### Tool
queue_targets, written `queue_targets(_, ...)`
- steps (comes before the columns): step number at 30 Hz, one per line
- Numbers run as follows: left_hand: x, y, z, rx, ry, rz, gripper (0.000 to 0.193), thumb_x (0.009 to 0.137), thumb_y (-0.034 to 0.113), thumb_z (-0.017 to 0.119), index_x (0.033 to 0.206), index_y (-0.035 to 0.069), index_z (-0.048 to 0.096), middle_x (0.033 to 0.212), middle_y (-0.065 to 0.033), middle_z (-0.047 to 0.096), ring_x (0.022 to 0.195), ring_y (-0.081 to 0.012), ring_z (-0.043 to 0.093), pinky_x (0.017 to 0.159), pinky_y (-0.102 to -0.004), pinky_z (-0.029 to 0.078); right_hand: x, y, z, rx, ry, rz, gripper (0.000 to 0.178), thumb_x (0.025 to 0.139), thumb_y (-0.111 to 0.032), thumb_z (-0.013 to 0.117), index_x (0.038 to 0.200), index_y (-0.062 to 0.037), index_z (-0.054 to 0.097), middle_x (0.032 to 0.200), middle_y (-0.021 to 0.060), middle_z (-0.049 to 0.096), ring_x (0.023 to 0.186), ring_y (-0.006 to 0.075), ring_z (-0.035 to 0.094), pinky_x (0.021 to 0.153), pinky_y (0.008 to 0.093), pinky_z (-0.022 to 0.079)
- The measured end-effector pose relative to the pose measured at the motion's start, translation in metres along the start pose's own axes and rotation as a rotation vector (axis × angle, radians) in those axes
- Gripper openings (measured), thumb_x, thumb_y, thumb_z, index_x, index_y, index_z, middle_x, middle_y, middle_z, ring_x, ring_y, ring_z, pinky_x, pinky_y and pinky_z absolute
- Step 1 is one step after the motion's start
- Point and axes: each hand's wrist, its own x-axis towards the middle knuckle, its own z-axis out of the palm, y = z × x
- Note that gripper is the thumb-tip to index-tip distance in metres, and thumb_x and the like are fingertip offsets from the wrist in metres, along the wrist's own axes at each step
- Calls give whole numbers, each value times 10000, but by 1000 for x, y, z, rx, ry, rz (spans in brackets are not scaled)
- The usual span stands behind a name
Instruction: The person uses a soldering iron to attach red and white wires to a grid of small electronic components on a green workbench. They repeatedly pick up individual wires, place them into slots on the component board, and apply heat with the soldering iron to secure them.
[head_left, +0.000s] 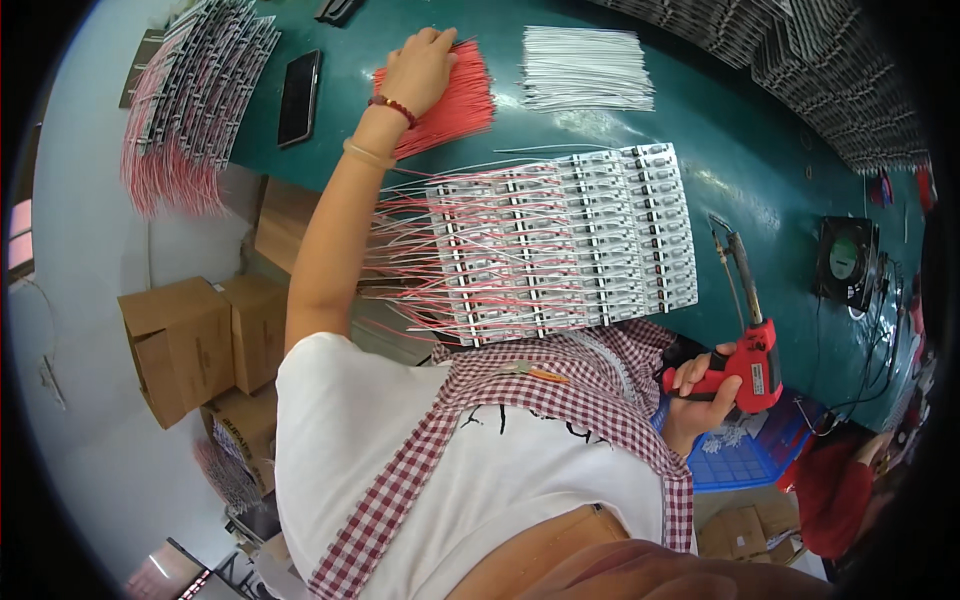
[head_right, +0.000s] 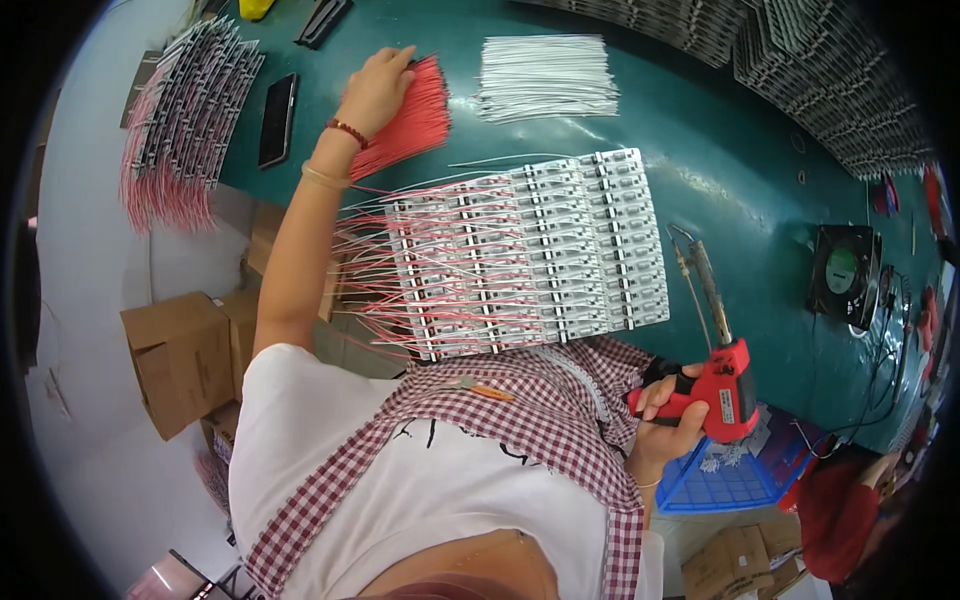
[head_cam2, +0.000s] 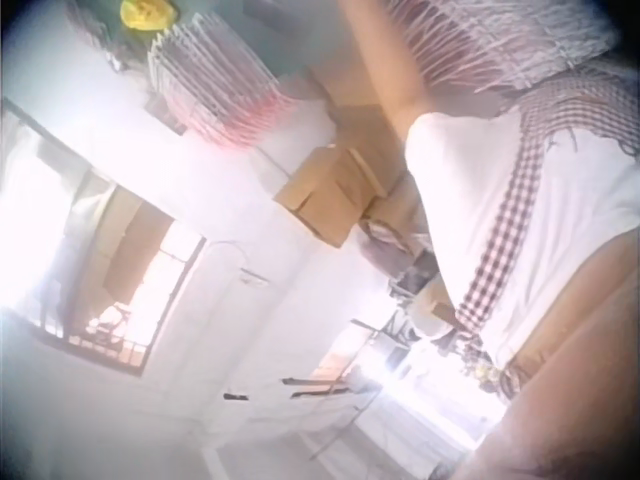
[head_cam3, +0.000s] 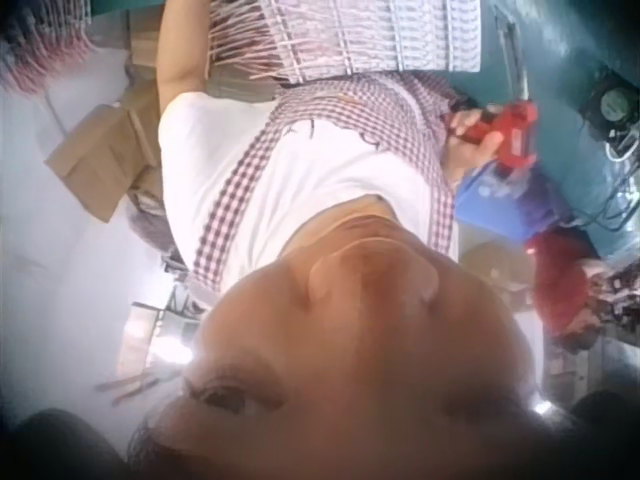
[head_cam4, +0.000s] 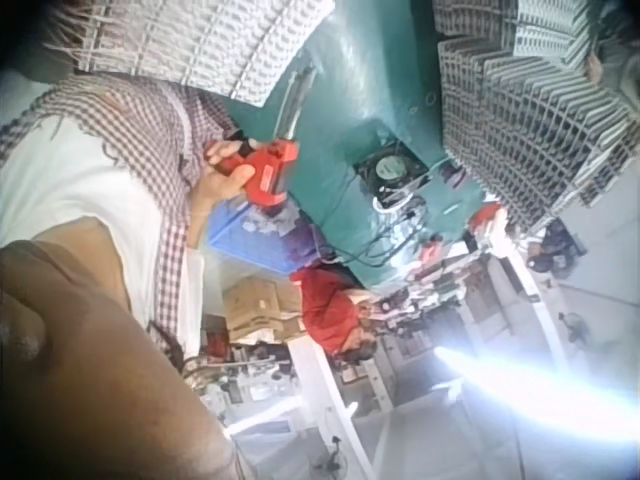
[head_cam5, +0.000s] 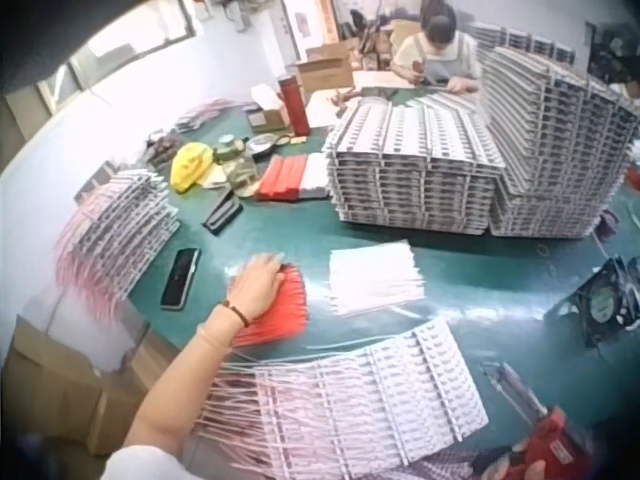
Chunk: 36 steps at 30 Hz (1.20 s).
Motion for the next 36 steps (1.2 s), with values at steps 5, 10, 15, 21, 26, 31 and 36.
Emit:
queue_targets(5, 11, 3, -18, -134, -206, -74, 181, 863, 163, 658, 981, 47, 732, 933, -139, 649, 869, -326, 621, 772, -401, 502, -8, -2, 0, -13, 21, -23, 491, 1009, -462, 434, 1202, -11, 437, 705, 56, 531, 492, 96, 448, 472, 233, 406)
queue_targets(10, 6, -8, -8, -280, -44, -113, 176, 838, 167, 678, 938, 34, 736, 874, -149, 666, 794, -331, 640, 725, -383, 507, -3, -3, 5, -5, 46, 6, 495, 1014, -468, 414, 1206, -12, 441, 695, 51, 516, 506, 93, 454, 472, 226, 403)
queue_targets(15, 8, -6, -9, -280, 6, -109, 176, 842, 165, 670, 934, 28, 730, 876, -159, 692, 787, -330, 661, 718, -377, 515, 2, -4, 7, 1, 22, -4, 492, 1015, -463, 412, 1204, -10, 441, 692, 53, 513, 505, 93, 452, 471, 224, 404)
queue_targets(21, 8, -8, -5, -309, 75, -195, 176, 851, 162, 649, 951, 36, 721, 886, -164, 692, 815, -350, 654, 766, -426, 517, 2, -3, 7, 1, 13, -3, 490, 1016, -459, 412, 1203, -7, 439, 691, 59, 514, 491, 96, 445, 462, 230, 408)
queue_targets(26, 12, 3, -31, -500, 273, -219, 178, 911, 107, 608, 1000, -11, 706, 838, -111, 713, 747, -199, 677, 711, -319, 535, -2, -1, 3, 27, 45, -2, 495, 1015, -463, 414, 1205, -6, 439, 692, 59, 517, 489, 98, 448, 463, 232, 410)
queue_targets(31, -3, 79, -73, -1265, 490, -359, 246, 993, 131, 548, 1143, -44, 635, 879, -62, 678, 803, -147, 652, 772, -299, 542, 0, -2, 1, 57, 47, 2, 500, 1013, -469, 417, 1203, -7, 441, 693, 59, 520, 493, 102, 452, 469, 231, 411)
queue_targets(36, -28, 127, -43, -1637, 461, -478, 313, 1006, 149, 539, 1256, -36, 573, 957, -52, 643, 860, -141, 636, 858, -302, 526, 0, 0, -1, 68, 18, -2, 496, 1013, -466, 418, 1199, -7, 447, 684, 59, 517, 483, 102, 444, 463, 233, 408)
